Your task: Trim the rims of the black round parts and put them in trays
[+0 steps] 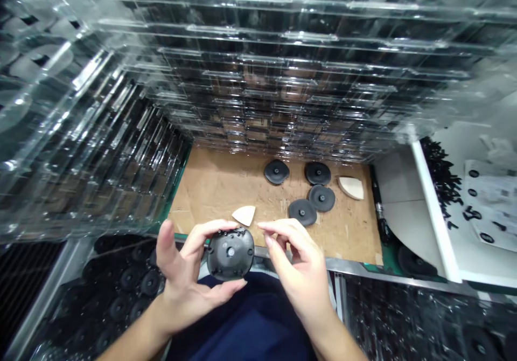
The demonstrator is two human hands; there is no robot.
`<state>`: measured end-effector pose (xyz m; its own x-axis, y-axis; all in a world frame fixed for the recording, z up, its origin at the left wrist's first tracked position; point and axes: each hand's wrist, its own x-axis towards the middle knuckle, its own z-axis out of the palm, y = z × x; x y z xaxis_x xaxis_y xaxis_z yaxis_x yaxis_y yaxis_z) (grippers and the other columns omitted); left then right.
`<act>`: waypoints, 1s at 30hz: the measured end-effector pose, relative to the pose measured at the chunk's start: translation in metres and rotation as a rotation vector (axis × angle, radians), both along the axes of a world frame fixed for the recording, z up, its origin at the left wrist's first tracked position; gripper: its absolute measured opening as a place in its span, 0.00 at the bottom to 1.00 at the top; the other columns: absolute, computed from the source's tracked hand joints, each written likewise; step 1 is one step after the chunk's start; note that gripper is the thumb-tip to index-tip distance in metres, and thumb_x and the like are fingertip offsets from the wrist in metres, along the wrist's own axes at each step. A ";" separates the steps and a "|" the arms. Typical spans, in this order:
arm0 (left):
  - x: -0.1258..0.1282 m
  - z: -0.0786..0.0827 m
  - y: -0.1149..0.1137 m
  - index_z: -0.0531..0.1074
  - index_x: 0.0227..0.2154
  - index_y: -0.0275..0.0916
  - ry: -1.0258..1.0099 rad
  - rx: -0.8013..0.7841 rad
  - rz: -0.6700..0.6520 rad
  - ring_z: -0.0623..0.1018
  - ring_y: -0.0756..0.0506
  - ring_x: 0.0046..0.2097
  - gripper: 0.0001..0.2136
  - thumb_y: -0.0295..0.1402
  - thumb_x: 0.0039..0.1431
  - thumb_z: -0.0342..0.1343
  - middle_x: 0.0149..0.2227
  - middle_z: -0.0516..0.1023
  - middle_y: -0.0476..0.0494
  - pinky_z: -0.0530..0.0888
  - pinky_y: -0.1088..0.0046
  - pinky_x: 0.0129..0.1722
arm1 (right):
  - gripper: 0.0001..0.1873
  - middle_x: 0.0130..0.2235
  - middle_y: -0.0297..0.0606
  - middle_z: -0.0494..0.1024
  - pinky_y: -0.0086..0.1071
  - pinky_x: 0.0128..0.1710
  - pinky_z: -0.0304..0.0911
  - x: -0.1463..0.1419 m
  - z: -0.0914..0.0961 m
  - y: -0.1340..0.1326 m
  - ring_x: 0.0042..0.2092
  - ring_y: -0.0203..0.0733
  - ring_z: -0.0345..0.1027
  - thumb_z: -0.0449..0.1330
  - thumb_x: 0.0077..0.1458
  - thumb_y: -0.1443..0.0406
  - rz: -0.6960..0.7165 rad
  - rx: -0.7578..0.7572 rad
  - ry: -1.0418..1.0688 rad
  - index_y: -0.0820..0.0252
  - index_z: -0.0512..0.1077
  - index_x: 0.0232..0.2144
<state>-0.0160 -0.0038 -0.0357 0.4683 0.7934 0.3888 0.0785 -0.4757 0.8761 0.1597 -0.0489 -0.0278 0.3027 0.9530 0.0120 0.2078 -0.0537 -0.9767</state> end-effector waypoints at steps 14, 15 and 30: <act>-0.005 0.010 0.000 0.31 0.65 0.53 0.034 -0.351 -0.125 0.78 0.39 0.46 0.51 0.51 0.47 0.61 0.43 0.75 0.45 0.73 0.52 0.50 | 0.08 0.29 0.30 0.79 0.24 0.32 0.65 0.010 0.032 0.014 0.30 0.30 0.70 0.68 0.48 0.66 0.506 -0.379 0.729 0.52 0.79 0.35; -0.004 0.010 -0.001 0.31 0.64 0.55 0.027 -0.393 -0.140 0.78 0.39 0.46 0.50 0.52 0.46 0.61 0.43 0.76 0.46 0.72 0.51 0.50 | 0.08 0.29 0.30 0.78 0.24 0.32 0.65 0.011 0.032 0.015 0.30 0.30 0.70 0.68 0.48 0.66 0.518 -0.401 0.750 0.52 0.79 0.34; 0.005 0.005 -0.005 0.37 0.65 0.51 -0.037 -0.235 -0.131 0.78 0.39 0.47 0.52 0.39 0.43 0.68 0.46 0.76 0.40 0.74 0.53 0.50 | 0.04 0.21 0.32 0.76 0.25 0.23 0.66 0.020 0.018 -0.024 0.21 0.33 0.69 0.68 0.48 0.62 0.221 -0.215 0.643 0.57 0.78 0.27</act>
<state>-0.0108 -0.0087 -0.0304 0.5618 0.7975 0.2198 -0.0045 -0.2628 0.9648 0.1797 -0.0731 -0.0095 -0.0141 0.9541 -0.2990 -0.3775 -0.2820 -0.8820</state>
